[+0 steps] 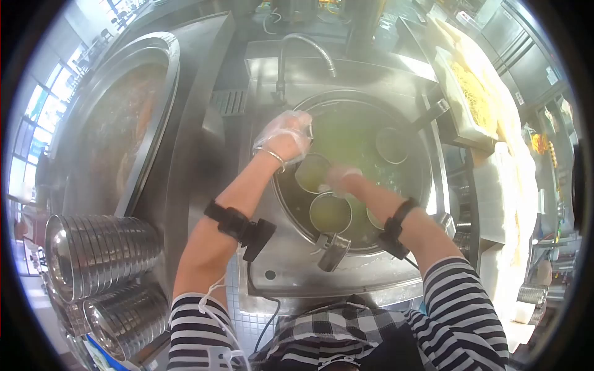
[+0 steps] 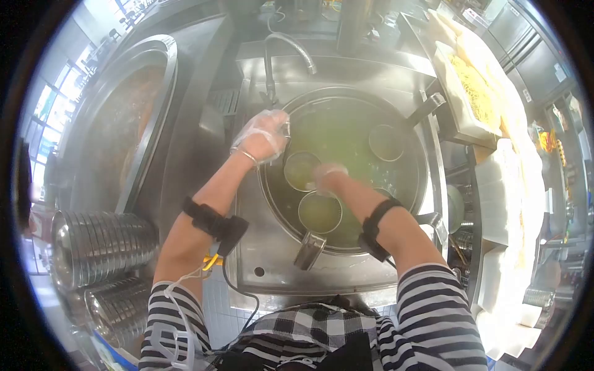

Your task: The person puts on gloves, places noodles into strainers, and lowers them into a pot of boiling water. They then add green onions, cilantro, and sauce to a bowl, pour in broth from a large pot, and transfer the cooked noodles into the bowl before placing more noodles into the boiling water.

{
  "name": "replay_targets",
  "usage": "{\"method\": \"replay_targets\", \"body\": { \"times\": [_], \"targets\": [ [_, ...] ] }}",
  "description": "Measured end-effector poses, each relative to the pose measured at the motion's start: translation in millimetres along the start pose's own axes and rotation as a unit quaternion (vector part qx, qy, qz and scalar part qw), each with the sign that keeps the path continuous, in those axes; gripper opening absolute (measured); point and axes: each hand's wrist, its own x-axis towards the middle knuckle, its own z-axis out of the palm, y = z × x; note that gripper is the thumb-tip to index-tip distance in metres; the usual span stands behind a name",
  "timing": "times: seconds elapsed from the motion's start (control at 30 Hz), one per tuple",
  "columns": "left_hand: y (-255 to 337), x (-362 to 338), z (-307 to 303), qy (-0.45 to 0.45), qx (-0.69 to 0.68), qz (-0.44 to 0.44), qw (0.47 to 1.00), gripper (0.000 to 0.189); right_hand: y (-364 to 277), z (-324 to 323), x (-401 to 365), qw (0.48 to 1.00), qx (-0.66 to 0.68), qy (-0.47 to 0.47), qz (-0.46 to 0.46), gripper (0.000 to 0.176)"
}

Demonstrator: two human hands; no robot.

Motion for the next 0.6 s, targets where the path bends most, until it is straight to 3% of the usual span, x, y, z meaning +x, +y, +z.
{"method": "replay_targets", "body": {
  "times": [0.03, 0.1, 0.23, 0.3, 0.33, 0.4, 0.47, 0.53, 0.6],
  "targets": [
    [0.0, -1.9, -1.9, 0.000, 0.000, -0.001, 1.000, 0.025, 6.5, 6.4, 1.2, 1.000, 0.000, 0.000, -0.001, 0.029],
    [3.0, -8.4, -10.3, 0.010, 0.003, -0.012, 1.000, 0.026, 21.6, 19.5, 0.6, 0.971, 0.170, 0.162, -0.045, 0.029],
    [12.3, -18.7, -26.5, 0.029, 0.015, -0.014, 0.999, 0.022, 9.1, 30.6, -2.9, 0.991, 0.067, 0.112, 0.038, 0.031],
    [13.0, -23.7, -30.4, 0.048, 0.012, -0.010, 0.999, 0.021, 23.2, 37.0, -3.0, 0.958, 0.073, 0.220, -0.170, 0.033],
    [12.1, -24.8, -30.6, 0.050, 0.015, -0.013, 0.999, 0.021, 21.7, 33.2, -8.1, 0.957, 0.072, 0.221, -0.174, 0.033],
    [2.8, -28.6, -30.7, 0.072, 0.010, 0.084, 0.994, 0.021, 9.9, 18.2, -20.5, 0.990, 0.112, 0.077, 0.023, 0.034],
    [-4.3, -34.9, -24.4, 0.086, 0.044, 0.078, 0.992, 0.019, 6.7, 23.2, -24.3, 0.962, 0.166, 0.169, -0.139, 0.031],
    [0.3, -48.8, -34.6, 0.025, 0.048, -0.010, 0.999, 0.024, 12.9, 31.3, -26.9, 0.943, 0.198, 0.236, -0.124, 0.029],
    [-6.8, -62.3, -32.6, -0.016, 0.012, -0.064, 0.998, 0.032, 13.1, 14.5, -57.0, 0.986, 0.085, 0.137, -0.033, 0.029]
  ]
}}
